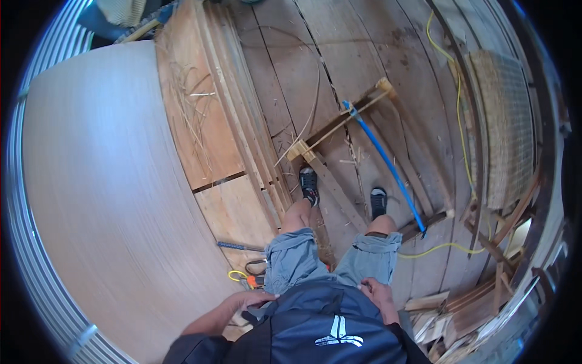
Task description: Repairing a wooden furniture frame by weaving and stapling natural rattan strips.
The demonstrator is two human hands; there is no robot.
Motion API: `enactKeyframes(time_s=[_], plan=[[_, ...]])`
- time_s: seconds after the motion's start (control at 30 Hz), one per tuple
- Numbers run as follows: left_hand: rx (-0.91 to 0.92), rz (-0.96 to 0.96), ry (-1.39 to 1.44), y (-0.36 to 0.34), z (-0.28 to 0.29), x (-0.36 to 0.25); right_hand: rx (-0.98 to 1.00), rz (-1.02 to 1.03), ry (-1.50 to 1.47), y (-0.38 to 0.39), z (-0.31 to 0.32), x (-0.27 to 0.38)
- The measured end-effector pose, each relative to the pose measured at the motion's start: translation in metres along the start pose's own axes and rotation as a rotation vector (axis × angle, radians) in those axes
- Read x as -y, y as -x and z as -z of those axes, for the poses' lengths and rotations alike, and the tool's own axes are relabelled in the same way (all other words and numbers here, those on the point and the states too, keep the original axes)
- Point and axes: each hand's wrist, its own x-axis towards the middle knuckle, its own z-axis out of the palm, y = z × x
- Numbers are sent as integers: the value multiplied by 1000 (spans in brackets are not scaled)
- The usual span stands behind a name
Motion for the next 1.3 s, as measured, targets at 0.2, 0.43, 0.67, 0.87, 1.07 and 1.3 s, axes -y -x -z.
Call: enactKeyframes(time_s=[0.2, 0.43, 0.67, 0.87, 1.07, 1.3], plan=[[-753, -92, -1448, -2, 114, -179, 97, -226, -836, -24, -15, 29], [-1274, -553, -1254, -174, 225, -373, -146, -199, -1514, -216, -67, 17], [-1301, -211, -1353, -302, 319, -427, -247, 96, -1965, -329, -87, 5], [-1377, -262, -1646, -291, 354, -487, -698, 337, -1688, -300, -110, -1], [-1090, -1097, -1005, -140, 229, -446, -817, 229, -1397, -276, -146, -12], [-107, -1481, -514, -26, 83, -280, -966, 451, -1304, -261, -162, 21]])
